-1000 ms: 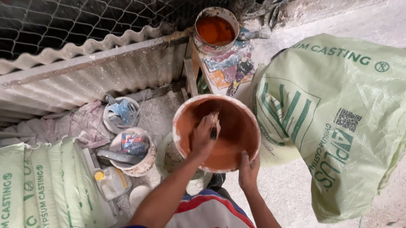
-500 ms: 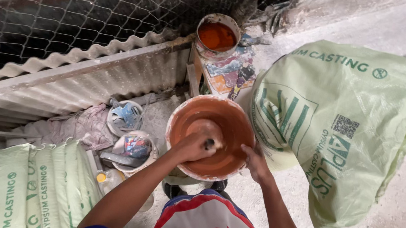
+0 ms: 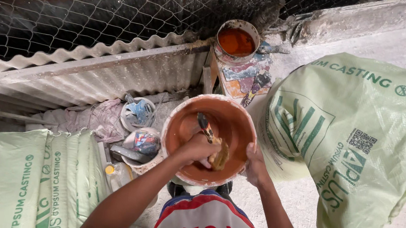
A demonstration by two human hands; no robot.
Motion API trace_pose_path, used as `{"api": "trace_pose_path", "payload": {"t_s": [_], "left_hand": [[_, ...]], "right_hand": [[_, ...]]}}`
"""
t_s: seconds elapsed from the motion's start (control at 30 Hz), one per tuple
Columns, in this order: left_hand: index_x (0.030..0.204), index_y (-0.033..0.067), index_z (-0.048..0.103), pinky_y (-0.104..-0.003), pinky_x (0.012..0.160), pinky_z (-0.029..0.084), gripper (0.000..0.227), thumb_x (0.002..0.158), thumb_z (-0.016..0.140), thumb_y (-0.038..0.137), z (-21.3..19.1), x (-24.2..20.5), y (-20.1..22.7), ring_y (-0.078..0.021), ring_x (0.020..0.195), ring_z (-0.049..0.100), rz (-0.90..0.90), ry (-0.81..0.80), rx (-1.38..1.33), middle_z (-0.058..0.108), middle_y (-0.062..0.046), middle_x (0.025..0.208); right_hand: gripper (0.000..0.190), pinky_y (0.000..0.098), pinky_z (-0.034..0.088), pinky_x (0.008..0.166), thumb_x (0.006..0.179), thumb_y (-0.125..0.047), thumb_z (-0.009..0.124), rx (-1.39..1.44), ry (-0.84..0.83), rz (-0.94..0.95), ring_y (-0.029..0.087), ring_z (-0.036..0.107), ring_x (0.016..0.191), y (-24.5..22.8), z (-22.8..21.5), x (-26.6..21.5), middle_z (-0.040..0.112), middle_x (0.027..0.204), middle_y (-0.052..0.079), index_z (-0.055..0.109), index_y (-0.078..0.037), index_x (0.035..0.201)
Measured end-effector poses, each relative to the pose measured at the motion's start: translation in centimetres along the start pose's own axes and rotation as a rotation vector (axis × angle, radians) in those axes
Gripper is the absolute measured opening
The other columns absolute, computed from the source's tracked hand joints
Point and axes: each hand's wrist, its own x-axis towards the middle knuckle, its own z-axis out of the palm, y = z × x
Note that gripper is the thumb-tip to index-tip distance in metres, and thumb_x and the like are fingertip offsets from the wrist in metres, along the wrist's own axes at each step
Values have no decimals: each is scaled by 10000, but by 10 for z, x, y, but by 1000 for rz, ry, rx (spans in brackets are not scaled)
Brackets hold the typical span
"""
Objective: The person scrapes residue from a bucket, walks to a tap to fill a pink cup with water, and pours it into the bucket. They then scoop white gypsum powder from a bag and add it to the bucket, preparing a mixture.
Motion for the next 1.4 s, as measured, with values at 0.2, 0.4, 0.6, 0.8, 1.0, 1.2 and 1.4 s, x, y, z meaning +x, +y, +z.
{"api": "trace_pose_path", "payload": {"t_s": [0.2, 0.4, 0.6, 0.8, 1.0, 1.2, 1.4], "left_hand": [[1064, 9, 616, -442, 794, 616, 203, 920, 609, 152, 29, 39, 17, -275, 939, 739, 190, 147, -900, 691, -160, 1080], [1153, 2, 582, -399, 922, 589, 258, 946, 643, 143, 56, 34, 30, -246, 1044, 698, 423, 348, -1434, 674, -133, 1145], [1072, 66, 546, -418, 747, 635, 177, 964, 617, 187, 71, -6, 4, -202, 905, 697, 209, 119, -475, 654, -99, 1060], [1126, 140, 643, -426, 734, 554, 179, 982, 627, 245, 37, -23, -5, -283, 839, 726, 874, -116, 1162, 715, -70, 982], [1164, 203, 682, -364, 632, 545, 248, 936, 584, 206, 11, 12, 7, -243, 811, 712, 1398, 57, 1694, 716, -34, 942], [914, 149, 779, -418, 734, 580, 146, 903, 645, 206, 36, 37, -67, -273, 856, 746, 455, 8, 1489, 765, -94, 920], [746, 180, 756, -381, 643, 558, 188, 885, 630, 181, 57, 27, -92, -225, 759, 733, 1004, -41, 1454, 743, -19, 791]], "right_hand": [[520, 411, 609, 788, 977, -483, 424, -287, 63, 40, 183, 635, 1058, -2, -17, 6, 606, 1193, 27, 437, -177, 1397], [522, 423, 518, 777, 1073, -491, 459, -603, 86, 6, 270, 536, 905, -1, -35, 4, 525, 1041, 135, 494, -78, 1390], [620, 390, 385, 1133, 1065, -474, 414, -465, -126, -273, 274, 508, 1332, -52, -6, -3, 550, 1457, 161, 385, -77, 1540], [516, 367, 395, 1105, 1033, -344, 483, -753, -245, -233, 217, 553, 1287, -104, 46, 4, 638, 1384, 124, 566, -38, 1441], [440, 414, 511, 975, 1053, -318, 507, -928, -475, 204, 263, 624, 1066, -114, 65, 58, 724, 1164, 180, 644, -13, 1339], [474, 358, 425, 1060, 1043, -370, 474, -1066, -535, 159, 216, 585, 1210, -89, 65, 63, 661, 1317, 121, 566, -80, 1408], [521, 377, 434, 1092, 1021, -398, 511, -1169, -507, 172, 261, 593, 1266, -76, 76, 67, 642, 1357, 135, 553, -69, 1423]]}}
